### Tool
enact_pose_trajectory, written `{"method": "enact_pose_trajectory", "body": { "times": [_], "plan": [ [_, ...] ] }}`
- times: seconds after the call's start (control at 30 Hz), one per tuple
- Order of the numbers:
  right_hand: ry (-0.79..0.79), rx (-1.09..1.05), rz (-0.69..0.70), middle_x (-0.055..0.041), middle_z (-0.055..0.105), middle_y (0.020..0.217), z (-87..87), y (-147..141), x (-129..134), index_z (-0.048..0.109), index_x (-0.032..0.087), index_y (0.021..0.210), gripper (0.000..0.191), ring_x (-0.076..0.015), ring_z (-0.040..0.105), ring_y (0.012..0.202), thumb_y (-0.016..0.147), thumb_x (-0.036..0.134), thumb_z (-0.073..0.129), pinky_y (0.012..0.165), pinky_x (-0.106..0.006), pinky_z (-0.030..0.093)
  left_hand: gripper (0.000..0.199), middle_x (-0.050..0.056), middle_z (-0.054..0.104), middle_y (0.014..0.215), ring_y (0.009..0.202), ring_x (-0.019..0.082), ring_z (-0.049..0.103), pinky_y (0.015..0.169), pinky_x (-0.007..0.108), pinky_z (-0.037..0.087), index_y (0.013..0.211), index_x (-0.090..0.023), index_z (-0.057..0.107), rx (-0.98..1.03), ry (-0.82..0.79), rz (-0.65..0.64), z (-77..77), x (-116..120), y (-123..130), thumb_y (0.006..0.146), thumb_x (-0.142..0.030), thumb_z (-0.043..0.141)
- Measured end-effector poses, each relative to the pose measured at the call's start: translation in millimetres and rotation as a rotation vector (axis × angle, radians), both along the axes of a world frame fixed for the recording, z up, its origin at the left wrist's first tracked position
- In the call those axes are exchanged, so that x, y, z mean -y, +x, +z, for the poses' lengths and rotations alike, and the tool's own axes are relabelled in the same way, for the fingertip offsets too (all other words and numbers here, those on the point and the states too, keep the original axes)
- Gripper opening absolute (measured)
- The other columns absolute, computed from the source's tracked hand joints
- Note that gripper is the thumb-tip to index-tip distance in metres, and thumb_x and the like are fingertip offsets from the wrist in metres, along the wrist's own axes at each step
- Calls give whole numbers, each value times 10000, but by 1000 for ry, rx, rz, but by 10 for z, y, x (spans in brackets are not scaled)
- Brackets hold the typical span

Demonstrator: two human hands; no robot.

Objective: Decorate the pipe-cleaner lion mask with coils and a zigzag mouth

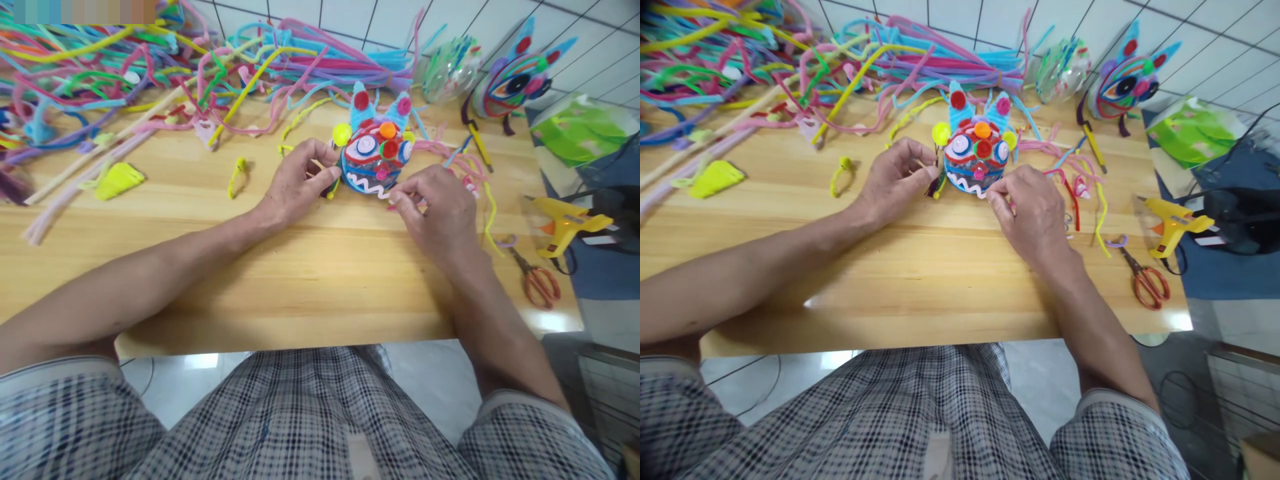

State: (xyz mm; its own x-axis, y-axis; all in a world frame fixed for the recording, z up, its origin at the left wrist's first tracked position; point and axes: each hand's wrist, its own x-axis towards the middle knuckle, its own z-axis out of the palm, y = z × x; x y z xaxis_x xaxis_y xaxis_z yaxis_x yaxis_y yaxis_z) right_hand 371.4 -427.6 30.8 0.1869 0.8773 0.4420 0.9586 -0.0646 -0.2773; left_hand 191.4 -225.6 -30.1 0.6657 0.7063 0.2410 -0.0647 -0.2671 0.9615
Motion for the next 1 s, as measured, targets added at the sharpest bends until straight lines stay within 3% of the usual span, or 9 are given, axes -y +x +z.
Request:
{"method": "enact_pose_trajectory", "body": {
  "times": [0.47,0.73,1.0],
  "plan": [
    [46,-22,-3,-64,774,986,-54,41,-41,702,315,963,115,-301,720,981,1056,301,636,865,-474,538,291,12,733,893,751,151,653,653,277,523,973,-234,704,76,69,-124,-70,-41,141,890,-423,910],
    [-8,-21,-11,-62,793,1012,-27,90,-81,716,336,975,166,-306,715,986,1086,388,605,877,-495,545,420,7,712,834,760,168,687,638,281,529,947,-239,668,92,-51,-177,-127,-71,183,834,-520,958],
    [-47,-1,-92,-89,783,1024,-59,65,-105,749,369,1068,198,-345,693,1039,1095,468,579,940,-564,547,385,17,709,839,832,227,742,645,335,587,905,-259,658,-15,-147,-110,-47,-42,209,795,-404,998]
  ]
}}
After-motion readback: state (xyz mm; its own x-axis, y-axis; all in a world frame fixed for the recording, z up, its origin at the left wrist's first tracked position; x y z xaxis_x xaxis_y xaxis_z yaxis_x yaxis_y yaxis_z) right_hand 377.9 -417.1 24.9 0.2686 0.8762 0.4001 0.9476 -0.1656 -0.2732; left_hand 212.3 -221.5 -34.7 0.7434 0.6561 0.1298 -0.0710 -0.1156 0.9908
